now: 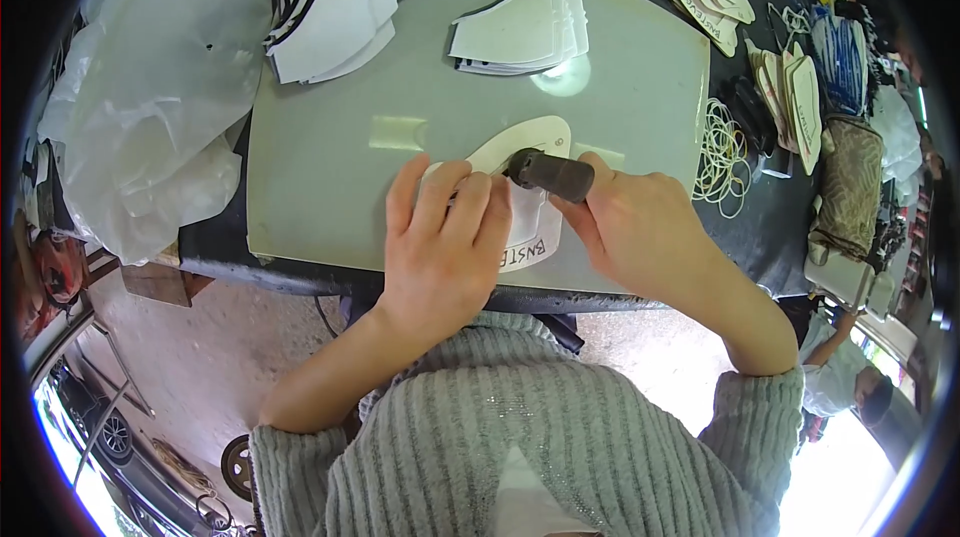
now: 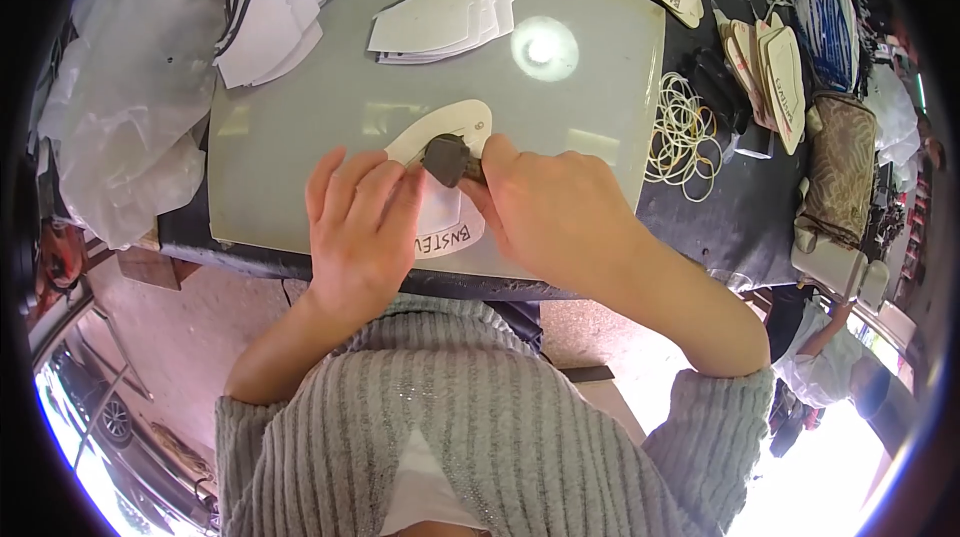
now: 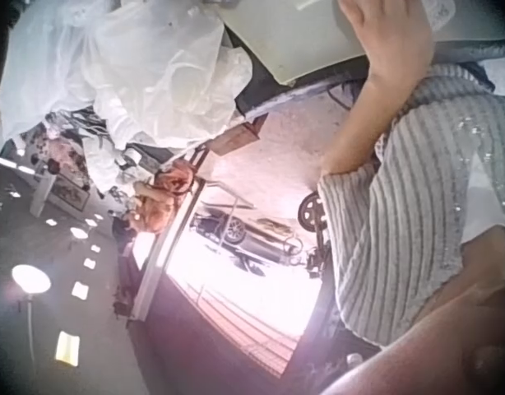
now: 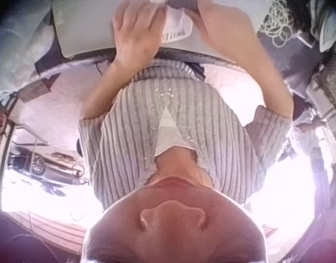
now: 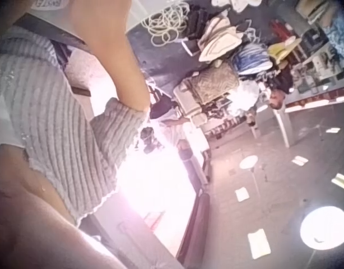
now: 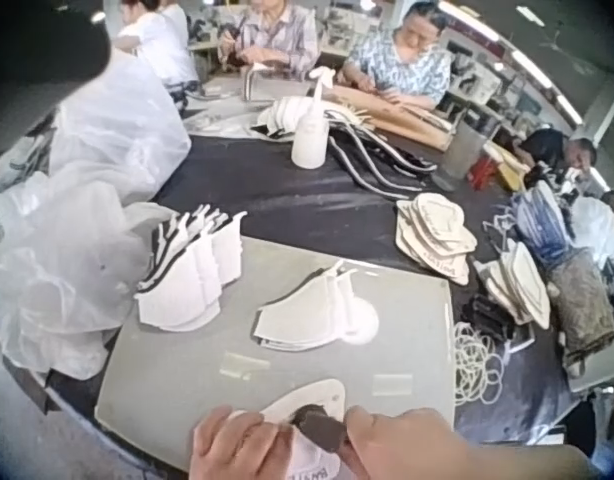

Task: Hammering leather shoe components into a template for assembly.

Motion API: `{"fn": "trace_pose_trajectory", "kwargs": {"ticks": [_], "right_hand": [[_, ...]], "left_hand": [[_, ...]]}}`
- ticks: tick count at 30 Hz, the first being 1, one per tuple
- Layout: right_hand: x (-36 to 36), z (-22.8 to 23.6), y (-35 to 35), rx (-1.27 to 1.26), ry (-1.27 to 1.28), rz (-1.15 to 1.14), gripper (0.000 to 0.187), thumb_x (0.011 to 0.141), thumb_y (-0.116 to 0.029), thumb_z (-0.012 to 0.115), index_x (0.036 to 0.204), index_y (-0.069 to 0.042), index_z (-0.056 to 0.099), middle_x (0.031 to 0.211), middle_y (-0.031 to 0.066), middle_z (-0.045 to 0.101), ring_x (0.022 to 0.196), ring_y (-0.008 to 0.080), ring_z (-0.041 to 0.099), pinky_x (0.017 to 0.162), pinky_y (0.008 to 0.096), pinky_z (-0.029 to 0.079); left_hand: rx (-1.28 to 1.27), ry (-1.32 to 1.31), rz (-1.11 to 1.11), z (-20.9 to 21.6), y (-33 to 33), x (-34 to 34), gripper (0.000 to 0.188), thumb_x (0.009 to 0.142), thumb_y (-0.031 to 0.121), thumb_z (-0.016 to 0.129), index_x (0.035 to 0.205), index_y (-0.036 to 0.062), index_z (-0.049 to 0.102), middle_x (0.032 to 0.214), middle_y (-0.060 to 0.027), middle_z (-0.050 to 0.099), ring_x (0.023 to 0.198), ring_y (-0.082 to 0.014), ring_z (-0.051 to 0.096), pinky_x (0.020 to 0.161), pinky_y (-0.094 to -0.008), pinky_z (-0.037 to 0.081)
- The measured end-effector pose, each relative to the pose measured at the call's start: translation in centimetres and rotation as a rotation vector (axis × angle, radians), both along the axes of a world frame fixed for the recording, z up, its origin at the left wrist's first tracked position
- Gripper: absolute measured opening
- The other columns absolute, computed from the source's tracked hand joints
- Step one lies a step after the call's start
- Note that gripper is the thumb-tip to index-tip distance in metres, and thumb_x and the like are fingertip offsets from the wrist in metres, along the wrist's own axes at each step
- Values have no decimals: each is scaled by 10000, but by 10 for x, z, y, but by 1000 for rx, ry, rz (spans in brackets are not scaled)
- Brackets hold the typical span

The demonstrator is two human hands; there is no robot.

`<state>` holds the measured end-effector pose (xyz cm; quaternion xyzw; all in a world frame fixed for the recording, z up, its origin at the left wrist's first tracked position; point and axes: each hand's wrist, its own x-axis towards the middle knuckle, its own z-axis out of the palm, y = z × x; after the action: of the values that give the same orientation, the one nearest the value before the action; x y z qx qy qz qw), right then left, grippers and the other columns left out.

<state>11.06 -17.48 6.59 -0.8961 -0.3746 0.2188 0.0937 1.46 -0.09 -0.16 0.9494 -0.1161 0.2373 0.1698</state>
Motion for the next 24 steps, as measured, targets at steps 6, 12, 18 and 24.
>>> {"fn": "trace_pose_trajectory", "kwargs": {"ticks": [6, 12, 18, 24], "right_hand": [[-1, -1, -2, -17, -30, 6, 333, 970, -290, 587, 839, 6, 507, 552, 137, 582, 497, 342, 622, 451, 422, 478], [5, 3, -2, 76, -26, 11, 320, 970, -280, 587, 844, 2, 505, 568, 138, 588, 509, 343, 619, 463, 426, 475], [2, 3, 3, -26, 16, 88, 282, 957, -260, 599, 861, -13, 503, 637, 129, 609, 527, 335, 619, 474, 427, 475], [1, 7, 2, 158, -34, 93, 307, 954, -272, 603, 842, 0, 516, 616, 146, 606, 531, 353, 620, 478, 436, 474]], "left_hand": [[-377, 190, 74, 2, 12, -7, 245, 745, 56, 728, 987, 22, 710, 987, -84, 617, 1037, -296, 595, 963, -485, 421], [21, 19, 8, -6, 11, -9, 237, 734, 113, 653, 948, 21, 696, 995, -84, 601, 1108, -279, 575, 1020, -534, 380], [15, -22, -16, -4, 9, -7, 251, 732, 125, 637, 948, 10, 694, 998, -88, 601, 1098, -276, 580, 1018, -543, 392], [10, -5, 1, -5, 7, -10, 249, 752, 115, 641, 972, 12, 692, 1007, -83, 601, 1104, -270, 578, 1028, -532, 387]]}}
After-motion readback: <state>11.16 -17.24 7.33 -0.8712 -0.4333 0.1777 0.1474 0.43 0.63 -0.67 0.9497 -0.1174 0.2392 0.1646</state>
